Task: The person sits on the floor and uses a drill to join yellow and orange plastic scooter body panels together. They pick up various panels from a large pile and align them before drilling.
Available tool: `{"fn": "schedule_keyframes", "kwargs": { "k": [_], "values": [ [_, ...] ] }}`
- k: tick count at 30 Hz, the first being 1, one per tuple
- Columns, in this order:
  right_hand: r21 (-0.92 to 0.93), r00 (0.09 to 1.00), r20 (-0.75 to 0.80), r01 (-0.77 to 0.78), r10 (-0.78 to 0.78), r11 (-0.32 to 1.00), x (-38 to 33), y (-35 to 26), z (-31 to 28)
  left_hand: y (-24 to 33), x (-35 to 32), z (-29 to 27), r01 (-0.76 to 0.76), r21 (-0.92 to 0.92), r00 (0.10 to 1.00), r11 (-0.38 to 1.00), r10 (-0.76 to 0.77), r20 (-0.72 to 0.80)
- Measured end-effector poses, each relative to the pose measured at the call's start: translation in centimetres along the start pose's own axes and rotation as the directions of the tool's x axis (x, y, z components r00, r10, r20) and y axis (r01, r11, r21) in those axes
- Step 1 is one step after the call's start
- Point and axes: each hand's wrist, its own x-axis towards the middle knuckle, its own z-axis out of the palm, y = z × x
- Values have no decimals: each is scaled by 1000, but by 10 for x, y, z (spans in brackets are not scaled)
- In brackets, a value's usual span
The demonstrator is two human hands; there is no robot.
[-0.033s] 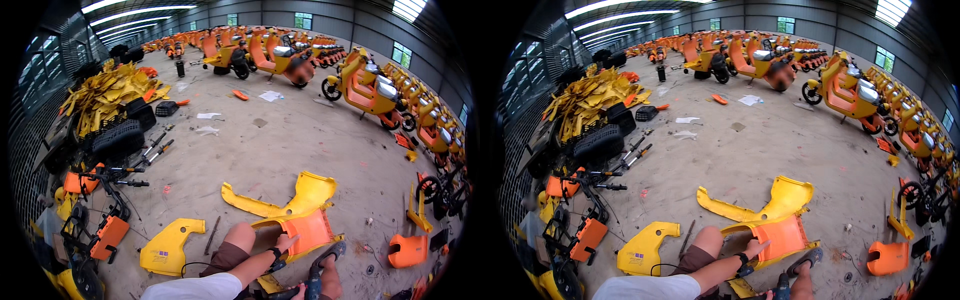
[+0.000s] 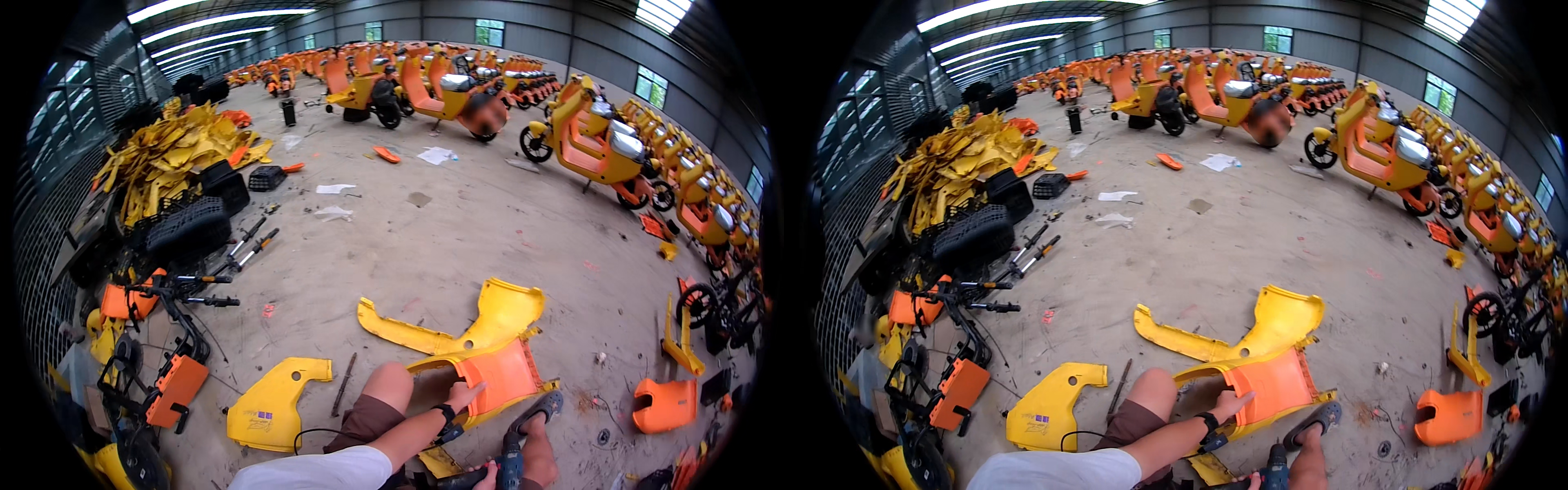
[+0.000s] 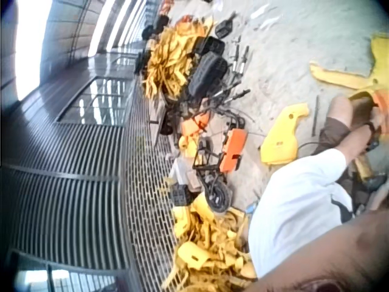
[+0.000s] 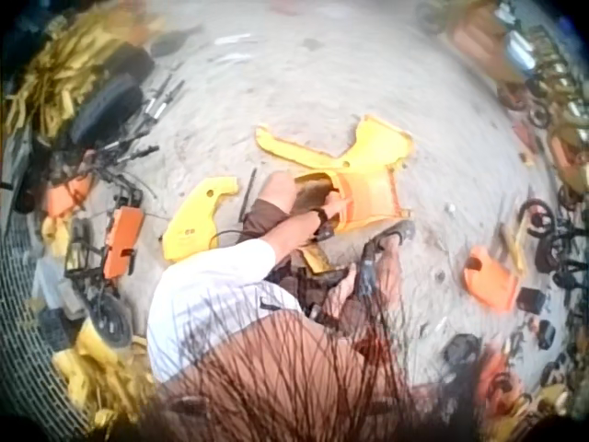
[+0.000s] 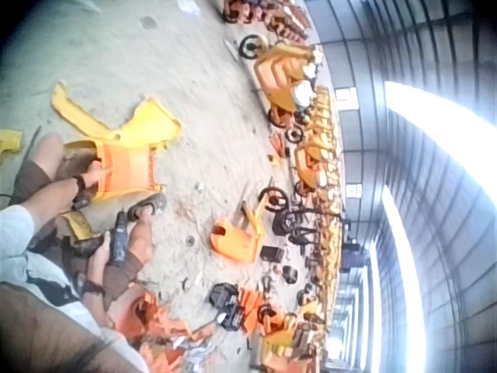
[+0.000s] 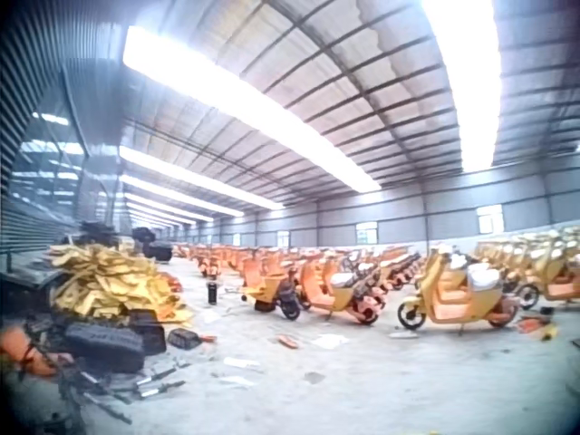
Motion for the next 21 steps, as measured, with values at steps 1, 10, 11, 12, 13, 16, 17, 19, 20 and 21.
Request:
{"fn": "schedule_keyframes", "kwargs": {
  "k": [1,10,11,12,13,16,17,19,20,21],
  "values": [
    [21,1000,15,2,-2,1000,-2,-5,6,-9,1,-1,23,-114,1000,993,-25,-18],
    [243,997,42,-67,59,968,13,2,3,-32,-17,-1,96,-563,959,821,74,272],
    [232,997,-21,-65,72,971,6,-7,11,-24,-17,3,131,-509,969,851,0,248],
    [221,998,-13,-53,57,974,7,-6,9,-25,-15,4,143,-564,966,813,11,260],
    [215,998,-33,-44,53,976,12,-4,8,-14,-18,5,203,-537,952,819,-35,305],
    [259,992,-41,-101,116,961,14,8,8,-30,-29,8,96,-630,966,770,82,247],
    [301,993,-47,-93,112,949,16,6,5,-28,-31,13,11,-460,973,888,97,211],
    [303,997,20,-77,75,950,16,15,4,-52,-17,4,186,-206,954,961,-127,270],
    [249,999,14,-42,40,967,13,8,6,-48,-21,12,155,-324,961,933,-65,270],
    [234,999,-34,33,-25,972,11,-2,7,-30,-24,35,126,-405,948,906,10,318]
  ]
}}
